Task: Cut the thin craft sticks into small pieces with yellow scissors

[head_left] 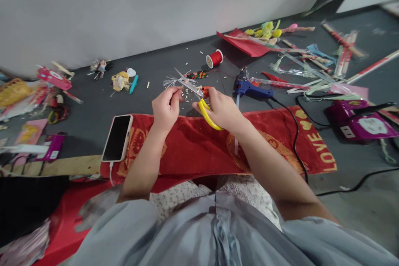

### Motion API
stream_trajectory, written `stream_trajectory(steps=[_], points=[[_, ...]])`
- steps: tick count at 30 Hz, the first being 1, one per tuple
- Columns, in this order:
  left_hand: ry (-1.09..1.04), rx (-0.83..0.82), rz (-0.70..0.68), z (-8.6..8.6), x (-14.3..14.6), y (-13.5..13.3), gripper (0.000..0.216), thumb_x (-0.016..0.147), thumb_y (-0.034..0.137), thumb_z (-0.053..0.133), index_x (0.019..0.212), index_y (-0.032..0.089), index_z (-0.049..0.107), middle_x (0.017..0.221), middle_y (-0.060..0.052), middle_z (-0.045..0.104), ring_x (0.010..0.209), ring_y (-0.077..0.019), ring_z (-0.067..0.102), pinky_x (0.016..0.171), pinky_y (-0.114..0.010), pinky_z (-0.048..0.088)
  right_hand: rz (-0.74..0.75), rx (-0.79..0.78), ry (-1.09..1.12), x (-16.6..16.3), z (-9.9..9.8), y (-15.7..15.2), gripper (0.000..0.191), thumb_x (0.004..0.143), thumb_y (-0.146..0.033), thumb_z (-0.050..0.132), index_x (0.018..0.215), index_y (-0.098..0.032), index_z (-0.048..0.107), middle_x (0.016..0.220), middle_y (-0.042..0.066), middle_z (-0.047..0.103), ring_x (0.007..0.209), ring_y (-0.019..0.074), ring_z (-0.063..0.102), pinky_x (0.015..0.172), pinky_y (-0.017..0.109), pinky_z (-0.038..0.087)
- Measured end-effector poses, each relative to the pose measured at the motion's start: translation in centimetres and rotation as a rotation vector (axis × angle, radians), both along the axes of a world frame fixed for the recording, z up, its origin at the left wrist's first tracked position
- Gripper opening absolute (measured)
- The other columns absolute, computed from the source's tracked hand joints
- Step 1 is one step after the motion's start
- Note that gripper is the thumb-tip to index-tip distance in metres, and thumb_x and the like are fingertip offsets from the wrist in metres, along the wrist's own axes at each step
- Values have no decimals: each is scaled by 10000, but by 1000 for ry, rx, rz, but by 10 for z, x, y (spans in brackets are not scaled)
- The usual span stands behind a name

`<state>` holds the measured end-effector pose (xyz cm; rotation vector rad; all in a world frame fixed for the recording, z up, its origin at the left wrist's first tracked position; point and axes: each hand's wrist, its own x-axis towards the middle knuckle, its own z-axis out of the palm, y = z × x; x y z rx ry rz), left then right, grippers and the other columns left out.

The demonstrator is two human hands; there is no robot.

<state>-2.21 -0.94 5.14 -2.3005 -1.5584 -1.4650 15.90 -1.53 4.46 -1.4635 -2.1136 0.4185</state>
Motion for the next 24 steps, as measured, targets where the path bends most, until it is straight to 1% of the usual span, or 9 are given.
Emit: stream_trajectory(steps=[6, 14, 16, 18, 20, 21, 22, 24], points=[[19, 29, -4, -1, 0, 0, 211, 928, 282, 470, 872, 188, 650, 662, 28, 679, 628, -81, 639, 642, -186, 484, -5, -46, -39, 0, 3, -1, 565, 900, -656, 345, 1005, -130, 519, 862, 125, 650, 728, 220, 598, 636, 311, 347], [106, 38, 24, -4, -2, 2, 257, 953, 329, 434, 890, 189, 640, 683, 15, 671, 653, -95, 630, 657, -207, 471, -27, -115, -110, -1, 8, -2, 544, 894, -662, 372, 951, -146, 534, 811, 109, 657, 703, 220, 602, 610, 302, 312], [156, 41, 56, -5, -3, 3, 287, 965, 346, 407, 924, 189, 644, 725, -5, 682, 691, -111, 635, 691, -231, 473, -27, -149, -126, -2, 11, -2, 544, 892, -665, 378, 936, -147, 538, 818, 116, 665, 716, 227, 611, 610, 302, 309], [197, 75, 87, -6, -5, 1, 305, 968, 360, 391, 994, 187, 641, 861, -49, 703, 833, -147, 652, 808, -282, 474, -46, -187, -127, -3, 13, -2, 547, 886, -671, 387, 923, -148, 543, 829, 126, 671, 734, 238, 618, 614, 304, 309], [237, 136, 76, -6, -6, -1, 309, 959, 372, 404, 1084, 195, 625, 1047, -90, 687, 1021, -194, 627, 952, -355, 430, -83, -222, -88, -4, 13, -1, 539, 881, -675, 393, 895, -158, 544, 828, 129, 672, 748, 244, 620, 620, 305, 318], [269, 169, 50, -6, -6, -3, 306, 949, 376, 422, 1111, 206, 618, 1107, -95, 671, 1077, -209, 609, 994, -383, 404, -105, -240, -42, -4, 12, 0, 529, 882, -675, 390, 867, -168, 540, 813, 122, 668, 744, 239, 617, 621, 303, 327], [309, 197, 12, -6, -6, -5, 295, 938, 379, 443, 1112, 219, 619, 1123, -88, 666, 1088, -214, 604, 1006, -397, 395, -116, -263, 27, -5, 11, 1, 516, 889, -669, 377, 829, -180, 531, 780, 108, 659, 728, 227, 611, 622, 300, 339], [372, 232, -70, -8, -2, -8, 247, 915, 380, 485, 1040, 232, 638, 1044, -64, 687, 1013, -205, 625, 962, -393, 424, -93, -341, 228, -6, 6, 4, 513, 915, -652, 312, 739, -207, 498, 664, 63, 620, 655, 190, 590, 624, 293, 372]])
